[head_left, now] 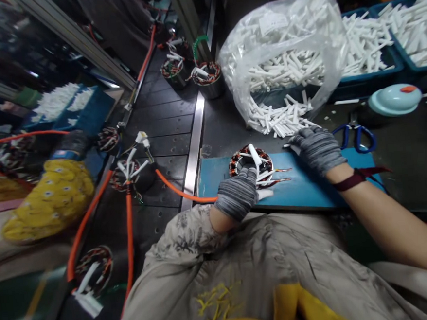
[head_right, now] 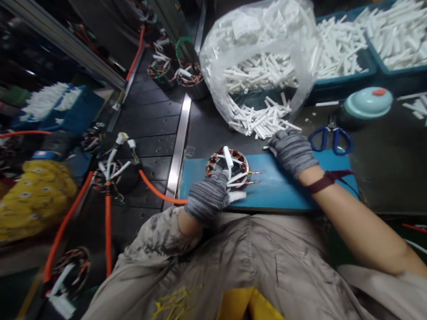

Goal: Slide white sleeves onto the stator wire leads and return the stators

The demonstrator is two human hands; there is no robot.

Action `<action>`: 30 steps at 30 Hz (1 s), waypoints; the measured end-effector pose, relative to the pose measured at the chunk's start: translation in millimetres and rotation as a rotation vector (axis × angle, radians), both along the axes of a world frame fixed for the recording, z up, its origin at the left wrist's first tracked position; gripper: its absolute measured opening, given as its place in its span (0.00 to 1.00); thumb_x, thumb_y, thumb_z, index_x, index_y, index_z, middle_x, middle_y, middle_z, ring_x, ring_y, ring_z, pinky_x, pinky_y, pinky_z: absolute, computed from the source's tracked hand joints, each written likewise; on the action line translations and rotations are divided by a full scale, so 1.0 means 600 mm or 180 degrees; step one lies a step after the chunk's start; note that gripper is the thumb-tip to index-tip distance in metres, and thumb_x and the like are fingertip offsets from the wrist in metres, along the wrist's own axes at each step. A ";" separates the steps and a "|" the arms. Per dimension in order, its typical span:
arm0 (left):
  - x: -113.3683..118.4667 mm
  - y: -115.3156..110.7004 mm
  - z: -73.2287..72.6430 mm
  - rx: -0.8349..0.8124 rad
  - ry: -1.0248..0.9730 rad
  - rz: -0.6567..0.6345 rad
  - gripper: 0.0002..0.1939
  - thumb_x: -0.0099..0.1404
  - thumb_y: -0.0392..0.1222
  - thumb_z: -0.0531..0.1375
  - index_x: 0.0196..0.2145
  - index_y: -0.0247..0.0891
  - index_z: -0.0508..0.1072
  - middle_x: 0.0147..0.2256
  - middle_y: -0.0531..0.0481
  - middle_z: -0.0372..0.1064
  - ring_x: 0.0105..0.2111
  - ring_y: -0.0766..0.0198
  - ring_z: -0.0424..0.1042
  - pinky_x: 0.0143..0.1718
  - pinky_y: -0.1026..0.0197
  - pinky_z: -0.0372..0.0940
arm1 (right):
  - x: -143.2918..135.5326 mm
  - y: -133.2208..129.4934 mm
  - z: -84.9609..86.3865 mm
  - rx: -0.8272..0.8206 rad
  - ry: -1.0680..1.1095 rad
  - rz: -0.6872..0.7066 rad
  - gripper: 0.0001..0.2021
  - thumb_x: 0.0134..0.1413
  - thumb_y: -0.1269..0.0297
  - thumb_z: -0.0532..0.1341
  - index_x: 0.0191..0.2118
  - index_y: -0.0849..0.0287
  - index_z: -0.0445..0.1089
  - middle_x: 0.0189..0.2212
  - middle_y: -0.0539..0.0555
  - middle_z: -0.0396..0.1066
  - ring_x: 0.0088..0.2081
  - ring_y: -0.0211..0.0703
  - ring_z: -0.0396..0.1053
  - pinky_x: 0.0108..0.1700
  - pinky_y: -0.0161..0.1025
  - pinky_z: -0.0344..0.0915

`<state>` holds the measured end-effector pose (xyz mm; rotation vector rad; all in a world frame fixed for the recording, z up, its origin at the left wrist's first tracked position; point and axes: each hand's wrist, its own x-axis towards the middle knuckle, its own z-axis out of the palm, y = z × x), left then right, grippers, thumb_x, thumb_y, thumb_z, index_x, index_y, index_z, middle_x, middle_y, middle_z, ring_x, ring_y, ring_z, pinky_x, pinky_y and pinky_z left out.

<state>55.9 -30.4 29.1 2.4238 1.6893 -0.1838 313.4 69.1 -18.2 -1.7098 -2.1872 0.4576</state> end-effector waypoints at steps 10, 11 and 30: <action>-0.100 -0.007 -0.036 0.0259 -0.1887 -0.0477 0.21 0.73 0.46 0.68 0.60 0.38 0.77 0.55 0.43 0.82 0.55 0.53 0.82 0.61 0.49 0.78 | -0.008 -0.154 0.011 -0.0855 0.3128 -0.0988 0.13 0.53 0.52 0.74 0.40 0.51 0.80 0.36 0.52 0.83 0.37 0.49 0.81 0.41 0.45 0.79; -0.100 -0.006 -0.037 0.0289 -0.1837 -0.0505 0.20 0.73 0.47 0.68 0.59 0.39 0.78 0.55 0.43 0.82 0.55 0.52 0.82 0.61 0.49 0.78 | -0.006 -0.154 0.004 -0.0949 0.3197 -0.1019 0.13 0.53 0.51 0.74 0.41 0.51 0.81 0.36 0.52 0.84 0.36 0.49 0.81 0.40 0.45 0.79; -0.090 0.021 0.002 0.0090 -0.1396 -0.1215 0.23 0.82 0.43 0.54 0.70 0.41 0.69 0.65 0.46 0.73 0.64 0.57 0.75 0.66 0.54 0.72 | -0.045 -0.105 0.019 -0.2461 0.2649 0.0525 0.40 0.69 0.31 0.52 0.13 0.53 0.66 0.10 0.52 0.62 0.16 0.37 0.63 0.25 0.37 0.64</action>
